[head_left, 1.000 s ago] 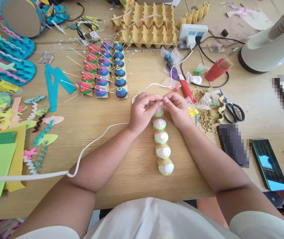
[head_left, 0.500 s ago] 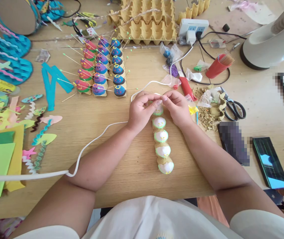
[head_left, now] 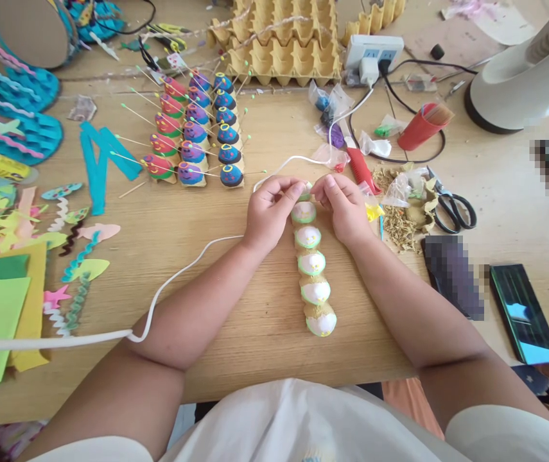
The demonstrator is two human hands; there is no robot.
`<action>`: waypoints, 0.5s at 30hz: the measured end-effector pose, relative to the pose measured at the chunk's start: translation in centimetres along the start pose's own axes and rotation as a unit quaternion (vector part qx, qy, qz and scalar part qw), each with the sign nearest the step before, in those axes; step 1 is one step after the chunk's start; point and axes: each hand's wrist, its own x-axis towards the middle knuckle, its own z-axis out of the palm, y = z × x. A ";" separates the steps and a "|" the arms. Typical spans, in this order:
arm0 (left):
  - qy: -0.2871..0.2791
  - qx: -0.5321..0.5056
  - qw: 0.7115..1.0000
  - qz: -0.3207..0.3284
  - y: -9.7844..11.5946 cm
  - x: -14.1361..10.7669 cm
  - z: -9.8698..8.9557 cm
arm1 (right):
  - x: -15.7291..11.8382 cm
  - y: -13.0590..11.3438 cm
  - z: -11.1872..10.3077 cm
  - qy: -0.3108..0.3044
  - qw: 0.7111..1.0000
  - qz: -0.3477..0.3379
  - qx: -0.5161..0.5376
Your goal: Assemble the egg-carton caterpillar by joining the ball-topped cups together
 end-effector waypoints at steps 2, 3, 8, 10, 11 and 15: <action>-0.001 -0.008 1.000 -0.009 0.1 0.0 0.1 | 0.1 0.2 0.0 0.010 1.000 0.001 0.002; 0.001 -0.013 1.000 -0.010 0.2 0.0 0.1 | 0.1 0.2 0.0 0.017 1.000 0.002 0.001; 0.015 -0.013 1.000 0.001 0.0 0.0 0.2 | 0.3 0.3 -0.1 0.045 0.999 0.010 -0.007; 0.025 0.008 1.000 0.010 -0.2 -0.1 0.2 | 0.4 0.3 -0.1 0.048 0.999 0.007 -0.004; 0.029 0.021 0.999 0.012 -0.3 -0.1 0.2 | 0.4 0.3 0.0 0.050 0.999 0.007 -0.005; 0.039 0.066 0.997 0.016 -0.6 0.0 0.0 | 0.4 0.3 0.0 0.059 0.998 0.013 -0.019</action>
